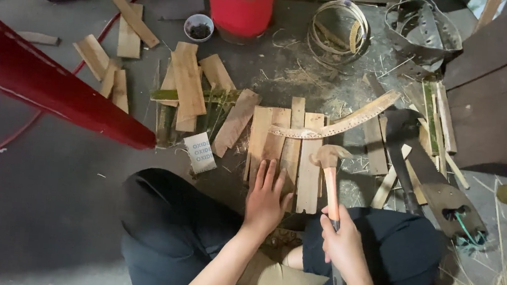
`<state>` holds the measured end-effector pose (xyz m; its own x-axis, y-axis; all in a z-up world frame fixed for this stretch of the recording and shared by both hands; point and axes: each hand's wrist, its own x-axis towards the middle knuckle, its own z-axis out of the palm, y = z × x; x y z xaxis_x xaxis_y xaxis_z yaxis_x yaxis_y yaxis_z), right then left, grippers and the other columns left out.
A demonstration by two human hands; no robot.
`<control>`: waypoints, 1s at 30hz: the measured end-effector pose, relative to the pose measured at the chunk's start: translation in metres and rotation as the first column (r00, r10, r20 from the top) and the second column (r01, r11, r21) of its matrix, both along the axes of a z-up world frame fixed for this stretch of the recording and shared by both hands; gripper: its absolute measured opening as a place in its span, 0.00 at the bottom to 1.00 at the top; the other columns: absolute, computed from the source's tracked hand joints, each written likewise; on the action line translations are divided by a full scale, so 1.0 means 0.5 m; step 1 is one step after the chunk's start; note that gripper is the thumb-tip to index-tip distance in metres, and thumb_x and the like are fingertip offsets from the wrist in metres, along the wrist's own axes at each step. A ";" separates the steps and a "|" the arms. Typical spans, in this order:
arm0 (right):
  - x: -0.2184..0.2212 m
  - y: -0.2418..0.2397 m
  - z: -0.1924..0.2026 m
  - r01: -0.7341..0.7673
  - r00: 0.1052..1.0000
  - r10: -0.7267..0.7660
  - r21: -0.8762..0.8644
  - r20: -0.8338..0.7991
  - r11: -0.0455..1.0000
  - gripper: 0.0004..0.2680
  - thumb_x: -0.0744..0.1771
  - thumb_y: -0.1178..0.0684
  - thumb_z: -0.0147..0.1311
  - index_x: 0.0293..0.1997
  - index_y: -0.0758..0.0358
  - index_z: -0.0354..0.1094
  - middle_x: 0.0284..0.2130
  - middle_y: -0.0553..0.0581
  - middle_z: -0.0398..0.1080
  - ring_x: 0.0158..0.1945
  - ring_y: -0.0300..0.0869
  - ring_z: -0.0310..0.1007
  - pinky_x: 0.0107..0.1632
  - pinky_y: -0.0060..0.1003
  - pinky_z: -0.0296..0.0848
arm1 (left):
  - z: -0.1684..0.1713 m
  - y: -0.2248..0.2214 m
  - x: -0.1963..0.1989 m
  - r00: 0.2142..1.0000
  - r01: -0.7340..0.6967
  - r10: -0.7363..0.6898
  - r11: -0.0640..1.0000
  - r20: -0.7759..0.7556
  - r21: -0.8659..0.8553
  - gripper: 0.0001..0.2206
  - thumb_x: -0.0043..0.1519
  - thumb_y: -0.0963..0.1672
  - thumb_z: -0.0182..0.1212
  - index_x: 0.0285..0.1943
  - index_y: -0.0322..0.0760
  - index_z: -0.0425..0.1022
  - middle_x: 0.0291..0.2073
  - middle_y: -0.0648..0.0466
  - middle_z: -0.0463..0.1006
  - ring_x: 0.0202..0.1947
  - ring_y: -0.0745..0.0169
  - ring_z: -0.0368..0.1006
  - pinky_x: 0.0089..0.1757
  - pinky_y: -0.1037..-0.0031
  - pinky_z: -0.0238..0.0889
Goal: The person is sitting on the floor, organizing wooden slats and using a sickle-like tool to shave a thin piece of wood.
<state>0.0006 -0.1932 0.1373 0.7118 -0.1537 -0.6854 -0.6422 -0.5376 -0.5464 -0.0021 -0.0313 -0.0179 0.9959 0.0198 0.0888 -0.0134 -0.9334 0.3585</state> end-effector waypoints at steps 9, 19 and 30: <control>0.009 -0.008 -0.003 -0.020 1.000 0.020 0.059 0.002 0.998 0.04 0.70 0.53 0.48 0.47 0.56 0.68 0.20 0.56 0.60 0.15 0.44 0.56 0.21 0.38 0.63 | 0.051 -0.036 0.000 0.972 0.119 -0.101 0.990 0.212 -0.078 0.32 0.69 0.60 0.40 0.77 0.44 0.61 0.78 0.49 0.53 0.77 0.42 0.45 0.68 0.42 0.37; 0.053 0.043 0.027 -0.108 0.991 0.106 0.025 0.082 0.994 0.05 0.69 0.51 0.47 0.47 0.54 0.67 0.16 0.56 0.64 0.14 0.45 0.61 0.25 0.39 0.66 | 0.023 -0.039 0.006 0.989 0.102 -0.100 0.995 0.111 -0.012 0.36 0.68 0.63 0.29 0.79 0.48 0.56 0.80 0.47 0.45 0.79 0.44 0.37 0.69 0.45 0.29; 0.064 0.051 0.011 -0.081 0.993 0.080 0.012 0.082 0.997 0.06 0.70 0.52 0.46 0.47 0.58 0.67 0.15 0.62 0.65 0.13 0.49 0.63 0.23 0.42 0.66 | 0.025 -0.044 0.004 0.995 0.095 -0.095 0.995 0.043 0.001 0.35 0.68 0.63 0.24 0.82 0.52 0.48 0.81 0.51 0.41 0.80 0.48 0.33 0.70 0.49 0.24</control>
